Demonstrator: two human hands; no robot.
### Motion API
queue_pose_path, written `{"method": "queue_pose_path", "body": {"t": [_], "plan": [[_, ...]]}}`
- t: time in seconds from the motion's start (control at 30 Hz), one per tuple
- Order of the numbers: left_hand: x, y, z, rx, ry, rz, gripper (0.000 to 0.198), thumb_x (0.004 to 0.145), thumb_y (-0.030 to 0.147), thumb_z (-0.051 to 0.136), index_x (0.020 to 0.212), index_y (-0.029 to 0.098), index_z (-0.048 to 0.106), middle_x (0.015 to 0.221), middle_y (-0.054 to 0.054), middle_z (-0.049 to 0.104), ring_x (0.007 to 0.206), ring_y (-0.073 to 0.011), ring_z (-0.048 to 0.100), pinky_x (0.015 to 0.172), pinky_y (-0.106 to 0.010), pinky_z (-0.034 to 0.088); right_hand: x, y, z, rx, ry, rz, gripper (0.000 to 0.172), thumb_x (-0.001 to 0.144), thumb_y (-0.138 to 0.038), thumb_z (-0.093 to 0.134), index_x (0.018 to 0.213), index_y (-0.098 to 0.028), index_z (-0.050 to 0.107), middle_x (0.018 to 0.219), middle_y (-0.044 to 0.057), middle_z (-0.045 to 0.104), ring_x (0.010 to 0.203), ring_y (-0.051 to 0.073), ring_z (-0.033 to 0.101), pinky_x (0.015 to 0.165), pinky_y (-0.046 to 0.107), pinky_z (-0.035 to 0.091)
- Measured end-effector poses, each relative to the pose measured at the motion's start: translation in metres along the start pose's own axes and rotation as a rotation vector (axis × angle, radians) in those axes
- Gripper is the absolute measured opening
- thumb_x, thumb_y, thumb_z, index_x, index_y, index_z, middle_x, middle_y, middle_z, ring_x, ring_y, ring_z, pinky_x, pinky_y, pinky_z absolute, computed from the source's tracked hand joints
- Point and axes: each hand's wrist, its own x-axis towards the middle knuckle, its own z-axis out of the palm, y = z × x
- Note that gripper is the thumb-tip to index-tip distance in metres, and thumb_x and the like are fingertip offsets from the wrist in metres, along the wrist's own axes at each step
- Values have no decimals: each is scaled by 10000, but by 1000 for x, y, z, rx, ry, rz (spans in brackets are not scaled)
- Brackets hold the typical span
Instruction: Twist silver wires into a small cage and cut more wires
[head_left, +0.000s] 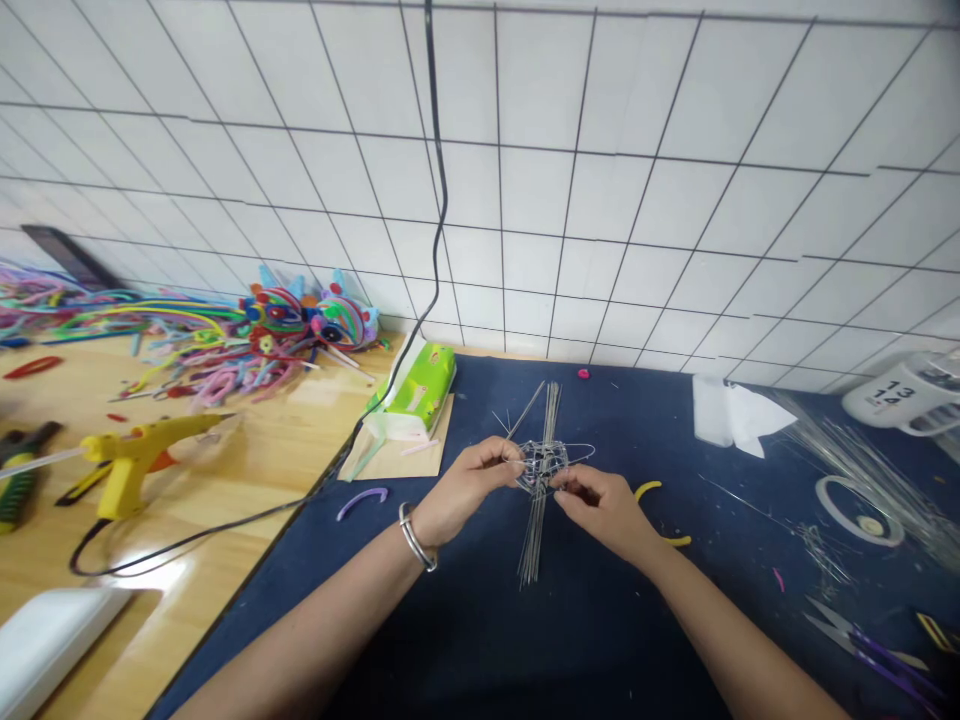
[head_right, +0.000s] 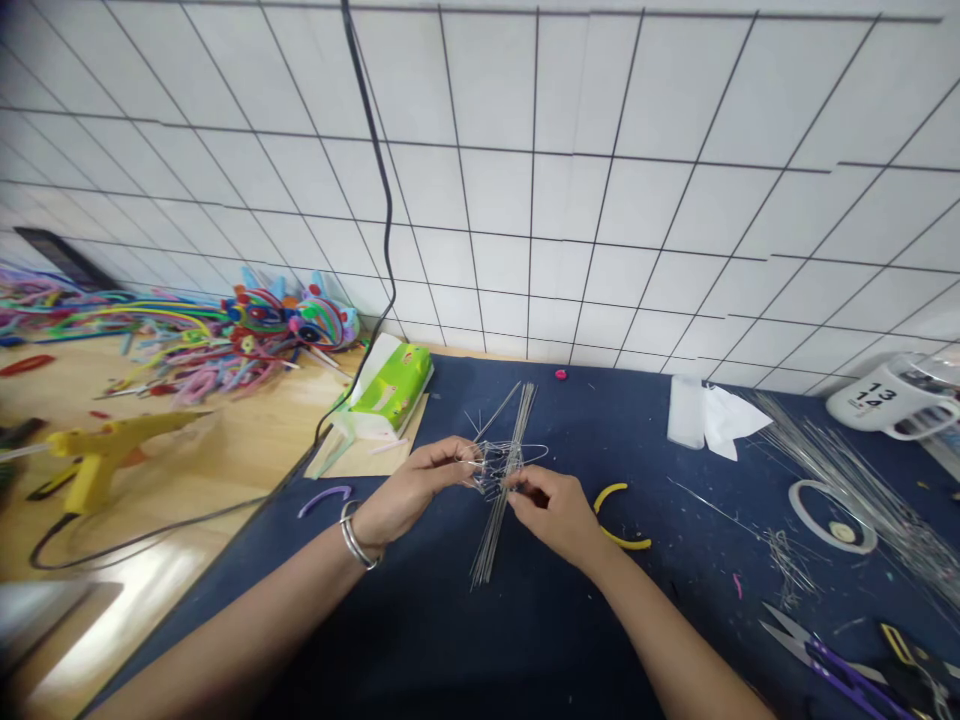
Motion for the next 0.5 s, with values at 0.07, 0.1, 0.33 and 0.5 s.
{"method": "queue_pose_path", "body": {"t": [0.07, 0.1, 0.33, 0.5], "plan": [[0, 1, -3, 56, 4, 19, 88, 770, 224, 539, 763, 137, 551, 786, -24, 553, 741, -136, 516, 704, -275, 395, 0, 4, -3, -256, 41, -143, 157, 787, -240, 507, 910, -208, 598, 714, 12, 572, 613, 120, 512, 591, 251, 404], [0, 2, -4, 95, 14, 37, 88, 773, 224, 535, 754, 139, 549, 792, -25, 550, 749, -137, 512, 712, -276, 392, 0, 6, -6, -384, 55, -207, 171, 797, -242, 493, 925, -205, 600, 754, 29, 586, 655, 136, 524, 621, 267, 405], [0, 10, -11, 394, 55, 163, 98, 792, 225, 513, 730, 154, 537, 859, -32, 525, 813, -142, 485, 766, -287, 373, 0, 12, -16, -643, 83, -327, 189, 831, -275, 462, 932, -204, 604, 784, 37, 593, 698, 140, 538, 639, 264, 410], [-1, 16, -14, 516, 57, 212, 91, 790, 217, 509, 730, 159, 545, 869, -37, 521, 799, -142, 488, 739, -284, 384, 2, 16, -15, -647, 92, -371, 224, 830, -252, 466, 1015, -214, 588, 841, 41, 592, 731, 135, 543, 648, 256, 422]]}}
